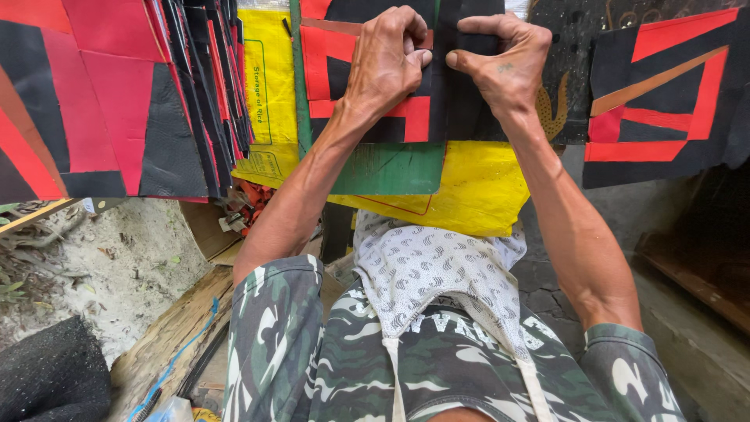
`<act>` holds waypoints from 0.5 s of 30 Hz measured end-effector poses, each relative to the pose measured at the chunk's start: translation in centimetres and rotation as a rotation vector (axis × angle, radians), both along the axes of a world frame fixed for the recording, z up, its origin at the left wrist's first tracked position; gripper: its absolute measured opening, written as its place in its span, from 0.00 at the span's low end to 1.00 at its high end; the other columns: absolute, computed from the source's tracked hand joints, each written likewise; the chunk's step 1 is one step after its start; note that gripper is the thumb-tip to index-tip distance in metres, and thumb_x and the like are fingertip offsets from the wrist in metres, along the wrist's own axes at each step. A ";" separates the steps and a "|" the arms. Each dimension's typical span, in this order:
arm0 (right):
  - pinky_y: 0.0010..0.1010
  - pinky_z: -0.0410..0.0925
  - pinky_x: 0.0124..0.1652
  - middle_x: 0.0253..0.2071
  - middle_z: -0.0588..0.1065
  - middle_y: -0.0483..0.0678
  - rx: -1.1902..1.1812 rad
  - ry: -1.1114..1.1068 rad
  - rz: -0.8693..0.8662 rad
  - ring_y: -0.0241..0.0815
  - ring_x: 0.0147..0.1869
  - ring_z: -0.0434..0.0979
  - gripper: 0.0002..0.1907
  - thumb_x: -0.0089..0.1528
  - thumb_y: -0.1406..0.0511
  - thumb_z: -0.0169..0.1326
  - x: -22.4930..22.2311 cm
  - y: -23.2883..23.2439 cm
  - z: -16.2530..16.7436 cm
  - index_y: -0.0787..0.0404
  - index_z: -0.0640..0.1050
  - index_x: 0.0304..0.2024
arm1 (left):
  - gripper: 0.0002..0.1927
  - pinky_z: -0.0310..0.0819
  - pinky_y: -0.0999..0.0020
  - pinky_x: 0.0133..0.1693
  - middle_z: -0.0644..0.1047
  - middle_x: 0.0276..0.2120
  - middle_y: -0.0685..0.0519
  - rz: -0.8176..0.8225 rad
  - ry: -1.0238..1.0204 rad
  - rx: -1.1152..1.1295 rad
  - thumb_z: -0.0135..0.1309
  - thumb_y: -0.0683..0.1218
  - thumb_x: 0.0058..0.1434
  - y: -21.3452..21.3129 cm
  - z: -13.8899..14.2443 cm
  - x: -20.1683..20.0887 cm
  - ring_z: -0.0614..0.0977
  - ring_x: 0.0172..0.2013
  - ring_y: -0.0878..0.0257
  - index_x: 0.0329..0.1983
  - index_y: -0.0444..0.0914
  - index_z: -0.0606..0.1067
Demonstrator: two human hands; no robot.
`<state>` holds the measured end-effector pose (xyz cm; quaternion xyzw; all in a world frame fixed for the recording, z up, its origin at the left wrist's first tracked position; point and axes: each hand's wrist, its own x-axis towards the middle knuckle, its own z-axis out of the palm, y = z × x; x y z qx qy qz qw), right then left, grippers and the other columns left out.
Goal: The person aligns black fabric strips and cut pieces onto red-and-black patterned sheets, pressing the edges down with their fingers to attach them. They work on one sheet at a time on a green board and stack the finished sheets on a pile to the left.
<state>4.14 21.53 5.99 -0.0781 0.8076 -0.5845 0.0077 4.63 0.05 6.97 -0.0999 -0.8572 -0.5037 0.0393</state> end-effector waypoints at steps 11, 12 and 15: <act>0.23 0.74 0.46 0.41 0.83 0.47 -0.075 -0.009 0.017 0.33 0.43 0.81 0.19 0.52 0.74 0.75 -0.1 -0.2 -0.6 0.67 0.86 0.45 | 0.11 0.75 0.56 0.33 0.78 0.26 0.47 0.046 -0.036 -0.066 0.62 0.35 0.47 0.9 0.4 -0.6 0.82 0.30 0.50 0.29 0.33 0.71; 0.24 0.74 0.47 0.42 0.83 0.48 -0.062 0.042 0.032 0.34 0.45 0.81 0.19 0.53 0.75 0.76 -0.1 -0.2 -0.6 0.68 0.86 0.46 | 0.11 0.74 0.56 0.33 0.78 0.26 0.47 0.046 -0.054 -0.082 0.62 0.35 0.48 1.0 0.5 -0.6 0.82 0.30 0.50 0.29 0.33 0.70; 0.23 0.76 0.46 0.42 0.83 0.48 -0.165 -0.076 0.004 0.33 0.43 0.82 0.20 0.52 0.75 0.75 0.0 -0.4 -0.5 0.68 0.85 0.46 | 0.12 0.73 0.55 0.32 0.78 0.26 0.47 0.055 -0.056 -0.139 0.61 0.34 0.48 1.3 0.7 -0.7 0.82 0.31 0.48 0.31 0.33 0.70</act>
